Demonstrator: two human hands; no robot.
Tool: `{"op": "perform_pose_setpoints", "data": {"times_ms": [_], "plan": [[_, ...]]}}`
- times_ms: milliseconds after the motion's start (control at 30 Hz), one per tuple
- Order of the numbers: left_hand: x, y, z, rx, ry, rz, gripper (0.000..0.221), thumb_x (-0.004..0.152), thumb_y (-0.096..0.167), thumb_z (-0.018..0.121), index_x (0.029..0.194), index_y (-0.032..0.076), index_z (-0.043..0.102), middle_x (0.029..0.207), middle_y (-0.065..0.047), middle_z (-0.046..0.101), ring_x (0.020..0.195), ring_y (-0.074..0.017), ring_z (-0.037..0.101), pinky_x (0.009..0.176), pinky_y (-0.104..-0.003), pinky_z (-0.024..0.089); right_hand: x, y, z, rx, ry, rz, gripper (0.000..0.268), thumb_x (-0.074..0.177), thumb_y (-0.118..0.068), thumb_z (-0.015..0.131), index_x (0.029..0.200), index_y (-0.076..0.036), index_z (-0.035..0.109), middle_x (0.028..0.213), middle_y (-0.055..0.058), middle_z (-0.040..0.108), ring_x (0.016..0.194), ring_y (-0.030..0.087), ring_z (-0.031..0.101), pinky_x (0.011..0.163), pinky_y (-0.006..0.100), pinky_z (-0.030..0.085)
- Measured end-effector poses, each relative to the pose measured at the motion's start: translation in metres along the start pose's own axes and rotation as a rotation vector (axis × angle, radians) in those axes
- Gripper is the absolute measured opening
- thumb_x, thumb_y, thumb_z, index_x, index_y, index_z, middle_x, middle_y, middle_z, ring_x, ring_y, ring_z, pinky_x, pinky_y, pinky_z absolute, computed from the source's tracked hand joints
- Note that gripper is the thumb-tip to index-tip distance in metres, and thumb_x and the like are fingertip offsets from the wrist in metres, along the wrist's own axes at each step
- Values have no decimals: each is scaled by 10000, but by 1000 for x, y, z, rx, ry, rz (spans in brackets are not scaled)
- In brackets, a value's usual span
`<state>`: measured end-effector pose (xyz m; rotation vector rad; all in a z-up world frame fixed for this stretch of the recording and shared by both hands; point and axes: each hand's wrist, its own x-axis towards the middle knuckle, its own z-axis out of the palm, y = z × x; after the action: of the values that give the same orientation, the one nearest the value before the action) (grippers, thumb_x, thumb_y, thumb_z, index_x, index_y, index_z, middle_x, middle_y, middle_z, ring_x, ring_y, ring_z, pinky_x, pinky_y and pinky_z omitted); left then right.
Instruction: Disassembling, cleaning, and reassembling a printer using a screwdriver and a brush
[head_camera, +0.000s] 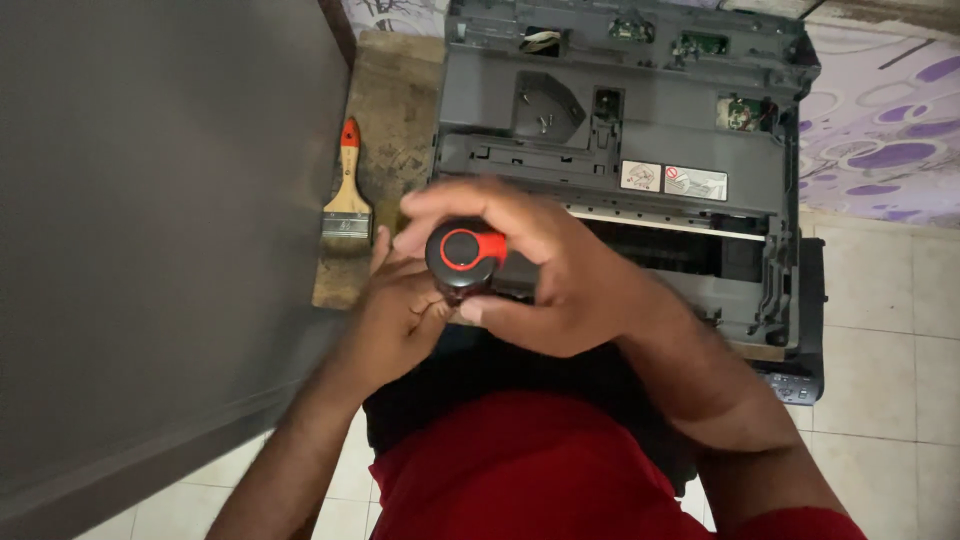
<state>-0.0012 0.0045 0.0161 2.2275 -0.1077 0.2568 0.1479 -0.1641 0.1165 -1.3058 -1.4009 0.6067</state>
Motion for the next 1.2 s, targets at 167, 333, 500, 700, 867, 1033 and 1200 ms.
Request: {"op": "perform_pose_setpoints", "data": {"times_ms": [167,333,500,700,867,1033,1200], "plan": [[13,14,-2,-60,87,51,235,920,184,592,1118,77,660,1178,-150,662,1183,-357,562,1106,-541,185,8,-4,-3,-218,-71,-43,524,1009,-243,741,1448,-101,493,1417,114,661,1282,282,699,1096,387,560],[21,19,4,-134,253,149,122,904,-17,570,816,63,597,854,-67,636,830,-229,561,738,-364,406,13,-8,6,-387,52,-71,585,910,-260,884,1344,-33,563,1152,122,677,953,236,656,846,321,513],[5,0,2,-141,1,-36,242,792,-2,507,656,143,368,630,44,389,674,-157,388,642,-365,319,12,-15,-16,-227,-198,-108,414,1047,-121,555,1449,-44,489,1335,156,672,1198,299,698,1058,409,550],[12,13,4,-164,136,113,190,921,244,686,996,69,681,1043,-78,721,967,-227,634,878,-344,451,19,-27,-7,-418,-64,36,540,859,-471,789,1203,-86,635,946,46,575,811,187,568,685,293,437],[8,11,12,-311,166,8,268,859,-4,569,686,110,398,701,38,388,679,-88,347,581,-299,256,21,-26,-15,-417,-145,-96,430,980,-318,654,1290,-31,577,1203,158,608,1067,314,621,898,402,509],[1,-21,21,-181,162,31,151,853,-39,634,937,79,678,792,-40,711,774,-148,680,1230,-555,368,18,-23,-26,-287,-369,-126,404,1062,-245,594,1418,-72,515,1267,186,656,1067,328,692,871,420,558],[16,13,7,-257,155,-105,219,786,202,823,918,83,695,989,-62,663,883,-160,635,746,-298,513,24,-26,-14,-622,-94,-41,501,880,-529,778,1140,-120,653,930,29,678,744,176,628,582,316,463]]}}
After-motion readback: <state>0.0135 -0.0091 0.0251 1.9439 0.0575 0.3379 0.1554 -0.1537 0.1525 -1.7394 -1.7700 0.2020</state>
